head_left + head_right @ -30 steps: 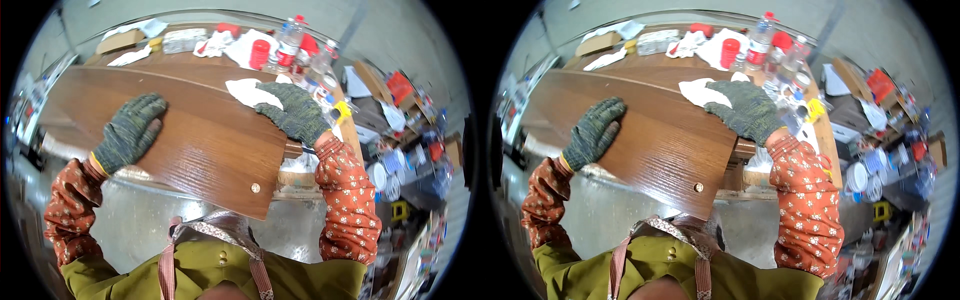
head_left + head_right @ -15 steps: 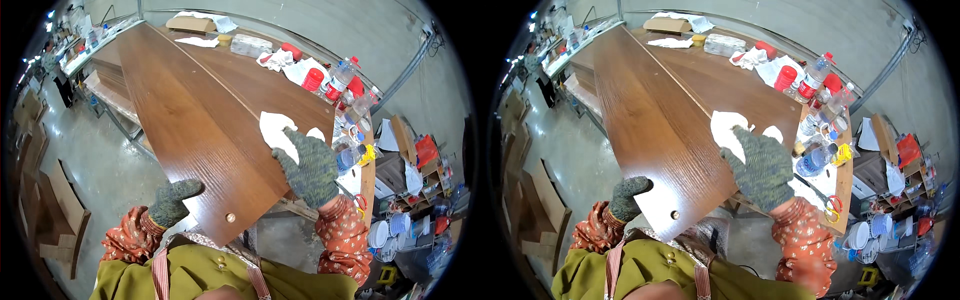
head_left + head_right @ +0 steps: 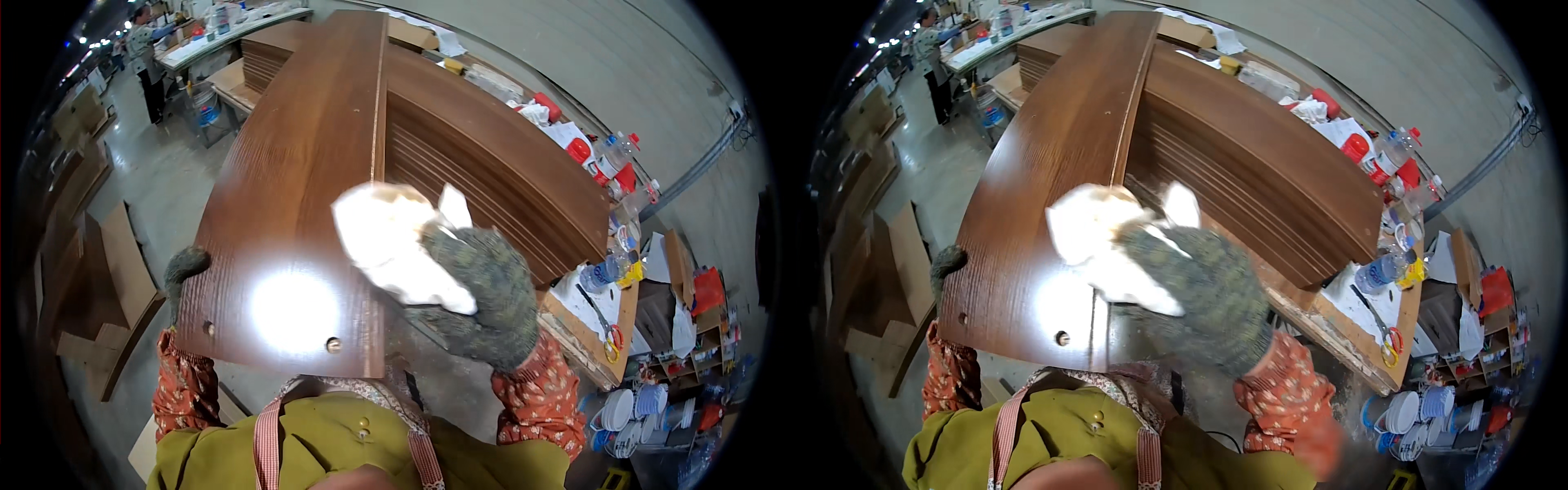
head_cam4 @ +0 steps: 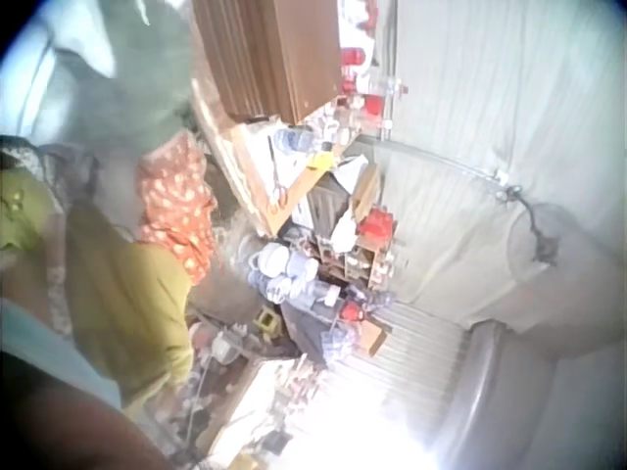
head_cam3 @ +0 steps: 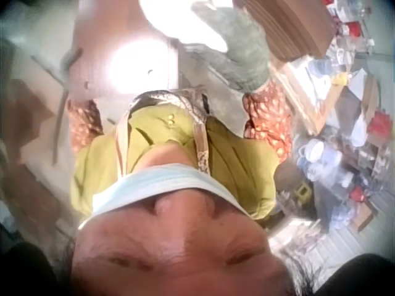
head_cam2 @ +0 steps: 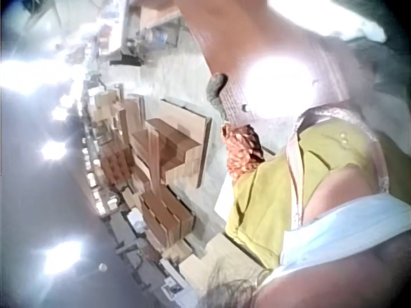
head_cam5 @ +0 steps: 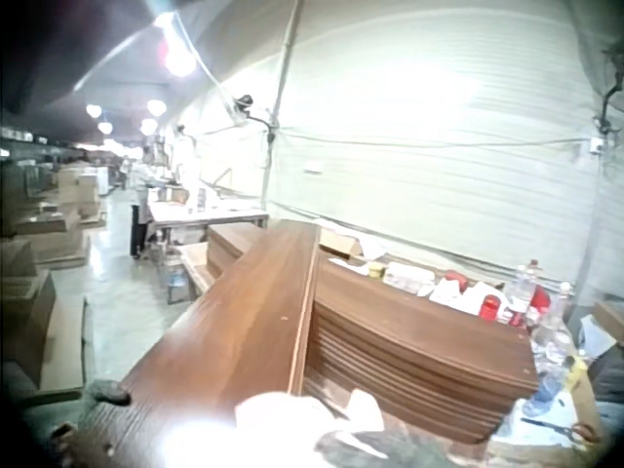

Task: The person polishes and cleans wooden panels on a workbench by rubbing the surfaces with a sponge block and wiping them down with a cloth.

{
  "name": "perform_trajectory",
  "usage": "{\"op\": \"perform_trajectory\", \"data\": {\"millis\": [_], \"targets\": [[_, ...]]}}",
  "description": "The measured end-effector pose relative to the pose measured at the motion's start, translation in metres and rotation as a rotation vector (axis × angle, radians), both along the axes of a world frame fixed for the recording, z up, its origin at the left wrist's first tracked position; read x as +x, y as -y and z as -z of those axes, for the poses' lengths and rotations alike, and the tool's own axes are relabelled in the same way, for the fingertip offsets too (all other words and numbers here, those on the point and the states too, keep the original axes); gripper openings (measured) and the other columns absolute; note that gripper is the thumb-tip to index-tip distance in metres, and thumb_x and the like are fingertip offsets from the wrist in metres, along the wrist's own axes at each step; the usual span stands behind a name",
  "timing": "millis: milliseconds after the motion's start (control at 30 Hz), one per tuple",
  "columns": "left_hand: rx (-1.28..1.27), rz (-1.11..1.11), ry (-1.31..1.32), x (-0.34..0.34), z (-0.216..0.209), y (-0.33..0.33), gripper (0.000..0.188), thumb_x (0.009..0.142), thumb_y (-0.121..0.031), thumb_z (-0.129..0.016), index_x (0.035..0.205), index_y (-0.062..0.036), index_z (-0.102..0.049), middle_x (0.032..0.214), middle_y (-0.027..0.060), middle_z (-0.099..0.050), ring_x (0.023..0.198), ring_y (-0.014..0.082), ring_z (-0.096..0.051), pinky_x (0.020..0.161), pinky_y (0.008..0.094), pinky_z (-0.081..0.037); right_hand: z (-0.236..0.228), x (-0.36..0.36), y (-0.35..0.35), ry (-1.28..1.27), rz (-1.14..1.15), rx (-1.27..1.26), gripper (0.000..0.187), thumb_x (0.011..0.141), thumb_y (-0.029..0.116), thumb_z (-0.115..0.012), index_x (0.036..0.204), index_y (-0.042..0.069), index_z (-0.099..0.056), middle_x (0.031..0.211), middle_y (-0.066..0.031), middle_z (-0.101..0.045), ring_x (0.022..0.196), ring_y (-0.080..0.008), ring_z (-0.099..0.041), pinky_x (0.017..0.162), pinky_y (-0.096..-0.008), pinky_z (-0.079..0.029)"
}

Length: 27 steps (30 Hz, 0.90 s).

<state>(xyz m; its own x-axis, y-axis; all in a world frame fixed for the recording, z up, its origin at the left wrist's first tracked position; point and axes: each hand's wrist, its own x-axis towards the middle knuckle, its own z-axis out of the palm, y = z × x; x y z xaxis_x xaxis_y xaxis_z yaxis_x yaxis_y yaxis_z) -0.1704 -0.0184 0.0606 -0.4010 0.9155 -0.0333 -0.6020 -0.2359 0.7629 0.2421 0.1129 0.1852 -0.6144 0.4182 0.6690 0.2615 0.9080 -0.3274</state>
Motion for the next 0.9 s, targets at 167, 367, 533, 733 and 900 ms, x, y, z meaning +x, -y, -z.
{"op": "perform_trajectory", "data": {"millis": [167,367,533,733,900], "targets": [[0.103,-0.492,-0.38,-0.07,0.052,0.073,0.033,0.089,-0.028,-0.054,0.106,0.0001,-0.056,0.111,0.0142,-0.058,0.097,0.0242,-0.057,0.084,0.0385,-0.048,0.024,-0.117,0.005,0.026,-0.391,0.132,0.053,0.077,0.035,-0.067,0.126,0.017,-0.056,0.124,-0.0096,-0.054,0.119,-0.0309,-0.048,0.101,-0.0479,-0.033],[0.448,-0.103,0.091,0.0,-0.043,0.058,0.053,0.09,-0.033,-0.055,0.131,-0.0005,-0.045,0.133,0.0153,-0.047,0.118,0.0279,-0.048,0.103,0.0394,-0.037,0.032,-0.184,-0.006,0.006,-0.589,0.123,0.059,0.076,0.046,-0.068,0.127,0.018,-0.055,0.128,-0.0123,-0.051,0.123,-0.0317,-0.046,0.103,-0.052,-0.03],[-0.001,-0.758,-0.579,-0.063,0.001,0.094,0.042,0.087,-0.027,-0.059,0.121,-0.0024,-0.056,0.121,0.0116,-0.057,0.113,0.0241,-0.052,0.101,0.0392,-0.04,0.025,-0.241,-0.032,-0.081,-0.723,0.168,0.054,0.079,0.047,-0.063,0.123,0.018,-0.056,0.122,-0.0122,-0.054,0.119,-0.0321,-0.047,0.102,-0.0505,-0.032],[0.064,-0.389,0.16,-0.058,-0.057,0.041,0.033,0.079,-0.015,-0.06,0.108,0.0003,-0.057,0.108,0.012,-0.062,0.1,0.0266,-0.059,0.092,0.0399,-0.048,0.013,-0.24,-0.196,0.181,-0.315,0.111,0.047,0.089,0.039,-0.054,0.12,0.003,-0.055,0.121,-0.0189,-0.055,0.116,-0.0355,-0.049,0.101,-0.0425,-0.036],[0.04,-0.45,-0.048,-0.183,0.023,0.082,0.053,0.076,-0.027,-0.064,0.122,-0.002,-0.053,0.123,0.0111,-0.057,0.111,0.0272,-0.054,0.097,0.0407,-0.044,0.017,-0.241,-0.322,0.421,-0.02,0.242,0.047,0.092,0.034,-0.042,0.132,0.01,-0.045,0.129,-0.0196,-0.05,0.117,-0.0332,-0.049,0.102,-0.0439,-0.033]]}}
